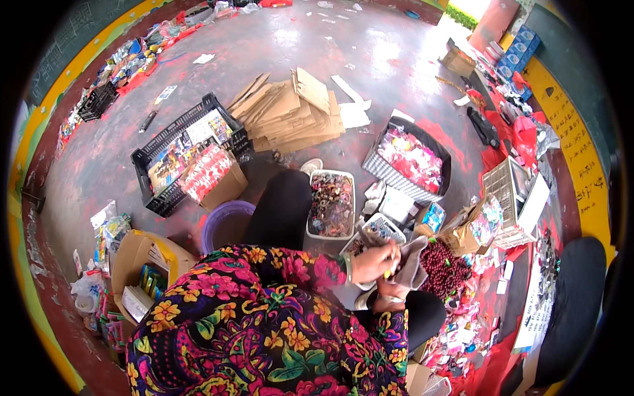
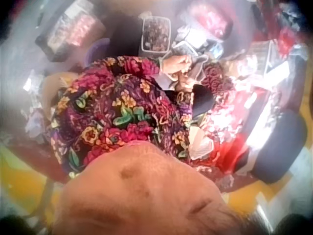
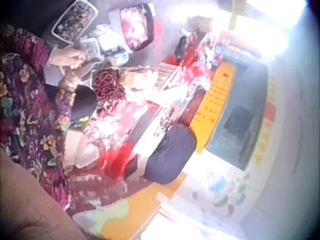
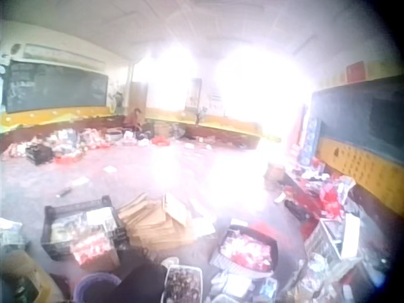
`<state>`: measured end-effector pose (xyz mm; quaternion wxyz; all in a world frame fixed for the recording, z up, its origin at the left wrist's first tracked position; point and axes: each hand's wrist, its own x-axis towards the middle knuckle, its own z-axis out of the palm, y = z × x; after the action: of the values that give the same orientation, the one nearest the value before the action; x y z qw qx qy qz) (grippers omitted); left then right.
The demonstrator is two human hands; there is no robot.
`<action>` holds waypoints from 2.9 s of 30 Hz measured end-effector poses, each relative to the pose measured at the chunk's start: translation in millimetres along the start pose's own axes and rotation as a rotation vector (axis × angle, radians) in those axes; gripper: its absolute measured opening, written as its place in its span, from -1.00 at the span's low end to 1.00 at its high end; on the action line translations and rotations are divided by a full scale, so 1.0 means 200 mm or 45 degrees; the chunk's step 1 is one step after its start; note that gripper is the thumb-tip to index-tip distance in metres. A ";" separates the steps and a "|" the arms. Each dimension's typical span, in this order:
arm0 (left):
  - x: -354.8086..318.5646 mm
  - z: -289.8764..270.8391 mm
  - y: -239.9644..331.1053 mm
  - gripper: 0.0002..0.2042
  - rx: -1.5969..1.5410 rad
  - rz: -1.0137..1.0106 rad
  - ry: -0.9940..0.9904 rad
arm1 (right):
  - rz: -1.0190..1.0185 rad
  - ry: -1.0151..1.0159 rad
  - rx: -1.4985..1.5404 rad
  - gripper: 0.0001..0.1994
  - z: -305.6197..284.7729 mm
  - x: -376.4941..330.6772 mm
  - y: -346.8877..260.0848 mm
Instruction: The person sits on the floor and uses a cloth to wipe and clean small jewelry items, such as earrings and rings, one by one. They pick items from a white basket, rub them with the cloth, and place them into a second basket.
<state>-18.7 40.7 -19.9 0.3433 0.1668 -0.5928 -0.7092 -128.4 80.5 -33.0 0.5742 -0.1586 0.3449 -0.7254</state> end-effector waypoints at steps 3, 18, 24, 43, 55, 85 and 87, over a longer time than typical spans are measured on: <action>0.05 -0.05 0.05 -0.81 -0.174 -0.303 0.191 | -0.093 0.078 0.047 -0.51 0.21 -0.05 -0.05; 0.01 -0.02 -0.06 -0.79 0.125 -0.002 -0.433 | 0.021 -0.040 0.005 -0.59 0.03 -0.07 0.02; 0.05 -0.09 0.10 -0.67 -0.043 -0.373 -0.219 | 0.161 0.101 0.354 -0.52 -0.11 0.02 0.04; 0.06 -0.10 0.16 -0.76 -1.048 -0.569 0.409 | -0.314 -0.095 -0.488 -0.50 0.17 -0.08 -0.06; 0.00 -0.04 0.10 -0.66 -1.219 -0.567 0.028 | -0.587 0.288 -0.753 -0.77 0.03 -0.01 0.02; 0.01 -0.12 0.06 -0.60 -1.318 -0.514 -0.047 | -0.313 0.222 -0.432 -0.65 0.07 -0.03 0.00; 0.02 -0.13 0.07 -0.61 -1.300 -0.514 0.010 | -0.220 0.211 -0.266 -0.63 0.05 -0.03 0.00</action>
<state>0.2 17.8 -12.0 0.2398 0.0920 -0.1282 -0.9579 -120.2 82.8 -25.6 0.4597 -0.1862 0.4497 -0.7428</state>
